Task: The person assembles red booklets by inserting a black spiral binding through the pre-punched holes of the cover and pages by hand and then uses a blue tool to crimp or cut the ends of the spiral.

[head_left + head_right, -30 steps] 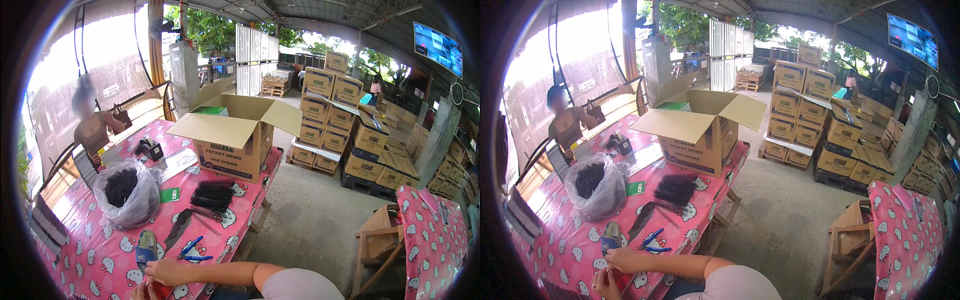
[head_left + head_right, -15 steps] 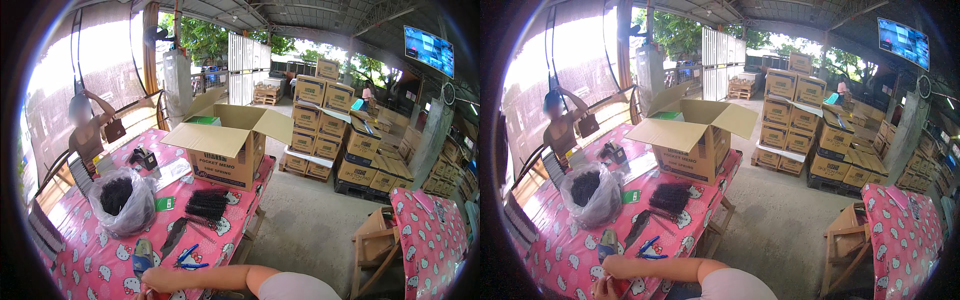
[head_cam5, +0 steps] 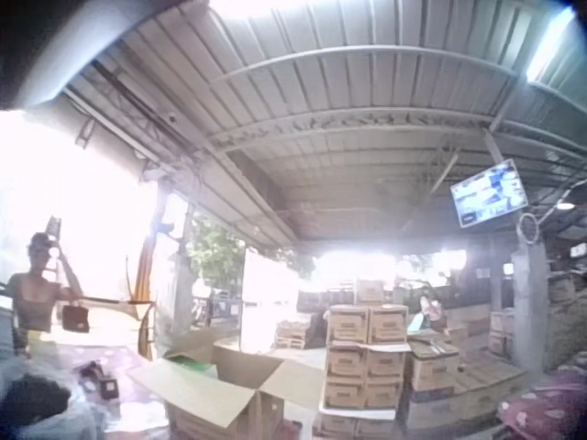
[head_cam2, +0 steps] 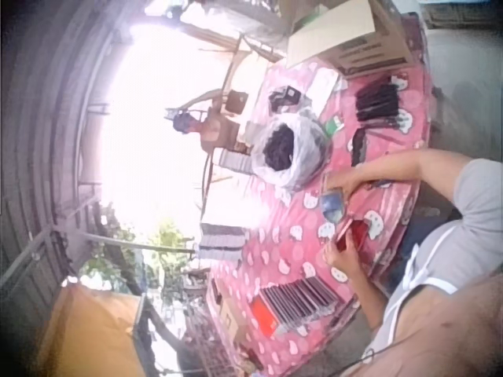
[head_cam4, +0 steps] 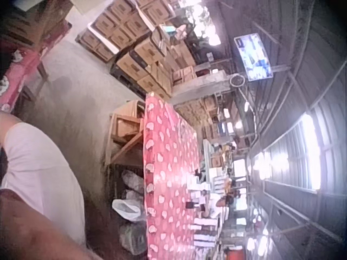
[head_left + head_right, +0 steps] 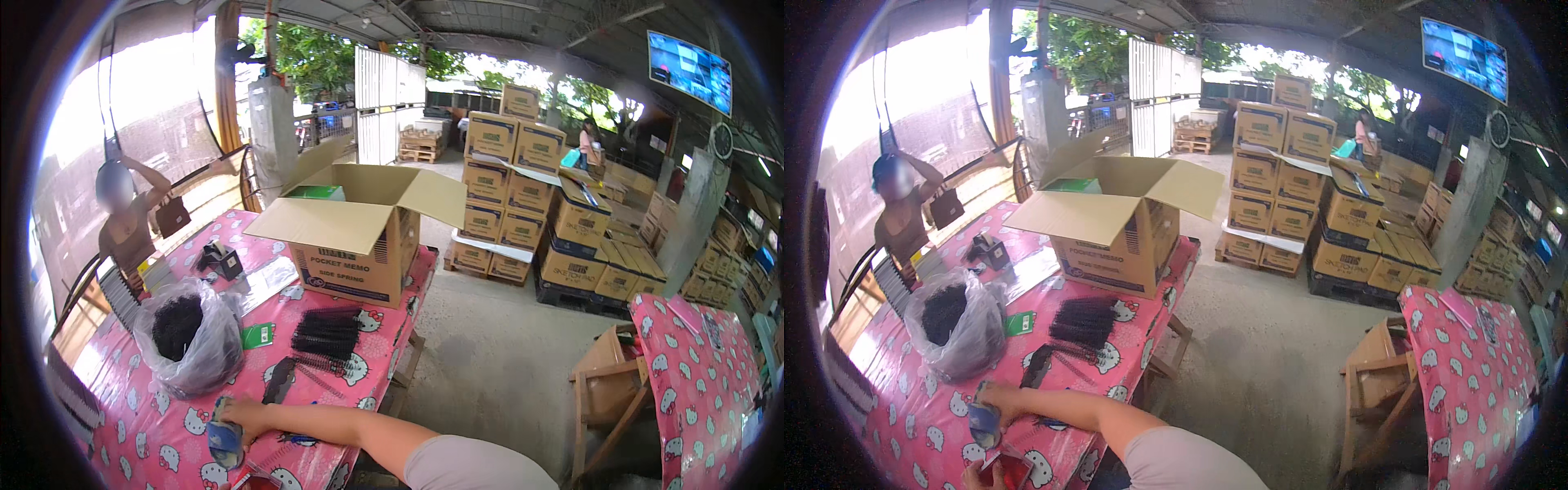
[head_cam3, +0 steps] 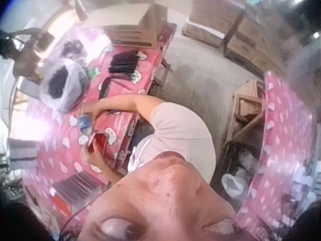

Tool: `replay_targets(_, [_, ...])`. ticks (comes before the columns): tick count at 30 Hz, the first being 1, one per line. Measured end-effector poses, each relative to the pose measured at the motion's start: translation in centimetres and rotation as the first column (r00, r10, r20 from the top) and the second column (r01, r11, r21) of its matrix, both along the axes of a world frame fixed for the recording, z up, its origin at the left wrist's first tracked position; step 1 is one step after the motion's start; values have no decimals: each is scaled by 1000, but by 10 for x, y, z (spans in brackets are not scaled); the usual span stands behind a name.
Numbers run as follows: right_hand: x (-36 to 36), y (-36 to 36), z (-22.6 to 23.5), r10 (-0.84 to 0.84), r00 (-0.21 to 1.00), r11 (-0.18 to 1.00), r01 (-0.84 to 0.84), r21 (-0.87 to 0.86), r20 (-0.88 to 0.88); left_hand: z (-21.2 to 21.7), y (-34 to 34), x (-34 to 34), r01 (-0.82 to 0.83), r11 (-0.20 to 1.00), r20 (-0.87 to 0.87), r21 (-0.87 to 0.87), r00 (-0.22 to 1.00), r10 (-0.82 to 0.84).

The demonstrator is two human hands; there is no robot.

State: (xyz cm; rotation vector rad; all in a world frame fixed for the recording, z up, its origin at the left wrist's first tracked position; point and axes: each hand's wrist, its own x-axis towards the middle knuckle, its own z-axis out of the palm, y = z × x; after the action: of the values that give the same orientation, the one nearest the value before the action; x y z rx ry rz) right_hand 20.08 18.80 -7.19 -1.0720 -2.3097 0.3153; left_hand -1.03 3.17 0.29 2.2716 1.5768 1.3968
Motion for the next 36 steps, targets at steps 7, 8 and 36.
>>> replay_targets(7, [5,-22,29,-142,878,978,53,-201,-456,4,2,4,26,999,-17,-29,1000,-26])
replay_targets(8, [39,-21,8,-126,768,973,-28,-229,-627,3,4,19,75,997,-1,-35,997,-75])
replay_targets(36, [1,-64,75,-116,661,651,-513,-560,-741,-17,18,-33,140,909,454,-392,889,59])
